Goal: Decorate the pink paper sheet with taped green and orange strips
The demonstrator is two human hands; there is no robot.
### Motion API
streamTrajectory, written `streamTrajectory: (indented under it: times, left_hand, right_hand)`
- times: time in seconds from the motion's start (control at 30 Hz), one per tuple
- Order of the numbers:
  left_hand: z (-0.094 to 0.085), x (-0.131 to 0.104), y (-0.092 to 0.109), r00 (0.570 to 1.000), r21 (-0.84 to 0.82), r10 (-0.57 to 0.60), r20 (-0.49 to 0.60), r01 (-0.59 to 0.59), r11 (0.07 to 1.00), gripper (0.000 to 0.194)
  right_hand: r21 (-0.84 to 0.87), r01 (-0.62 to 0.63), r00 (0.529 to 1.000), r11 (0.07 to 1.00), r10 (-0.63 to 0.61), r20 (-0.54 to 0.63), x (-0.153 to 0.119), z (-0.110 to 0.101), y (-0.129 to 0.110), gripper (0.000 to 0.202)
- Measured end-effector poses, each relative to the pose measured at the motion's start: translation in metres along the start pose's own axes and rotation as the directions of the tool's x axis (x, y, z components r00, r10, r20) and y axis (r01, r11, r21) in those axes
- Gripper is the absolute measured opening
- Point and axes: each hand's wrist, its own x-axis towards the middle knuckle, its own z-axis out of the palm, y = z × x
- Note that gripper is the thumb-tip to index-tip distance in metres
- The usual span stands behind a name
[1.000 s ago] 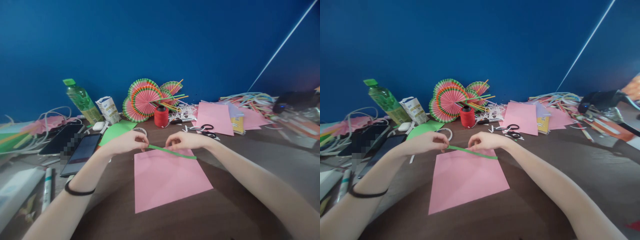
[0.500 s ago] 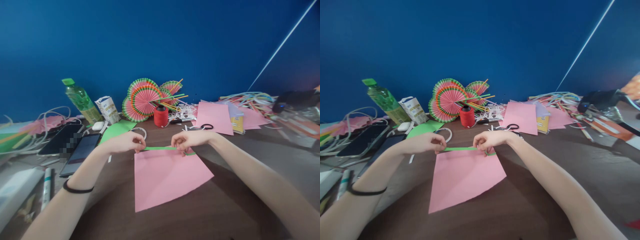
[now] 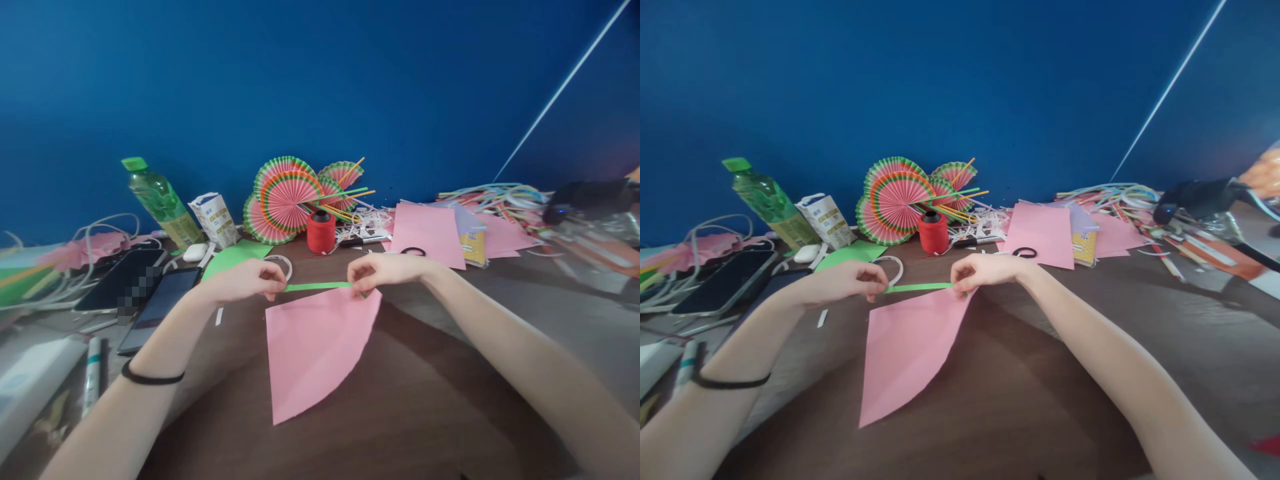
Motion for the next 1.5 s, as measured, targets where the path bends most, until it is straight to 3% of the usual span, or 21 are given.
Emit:
streamTrajectory:
  times: [0.13,0.23,0.4,0.57,0.9,1.5]
  left_hand:
    - [0.010,0.007,-0.009,0.965,-0.191,-0.034,0.259,0.085,0.978,0.021]
    - [0.016,0.011,-0.013,0.943,-0.205,-0.042,0.329,0.114,0.972,0.024]
    - [0.017,0.012,-0.012,0.940,-0.176,-0.032,0.339,0.097,0.980,0.026]
    - [0.018,0.012,-0.011,0.947,-0.148,-0.038,0.318,0.089,0.985,0.025]
    - [0.020,0.010,-0.008,0.954,-0.130,-0.043,0.296,0.085,0.988,0.025]
    - [0.022,0.012,-0.006,0.955,-0.054,-0.050,0.292,0.068,0.996,0.026]
  right_hand:
    - [-0.003,-0.040,0.997,0.999,0.040,0.062,0.000,-0.002,0.004,0.020]
    - [-0.007,-0.037,0.991,0.999,0.038,0.128,0.001,-0.006,0.009,0.022]
    - [-0.025,-0.054,0.977,0.998,0.058,0.206,0.001,-0.011,0.017,0.028]
    - [-0.038,-0.108,0.971,0.993,0.114,0.212,0.001,-0.011,0.017,0.032]
    - [-0.135,-0.087,0.969,0.987,0.116,0.220,-0.001,-0.014,0.017,0.028]
    - [-0.416,-0.111,0.982,0.903,0.164,0.094,-0.009,-0.014,0.000,0.027]
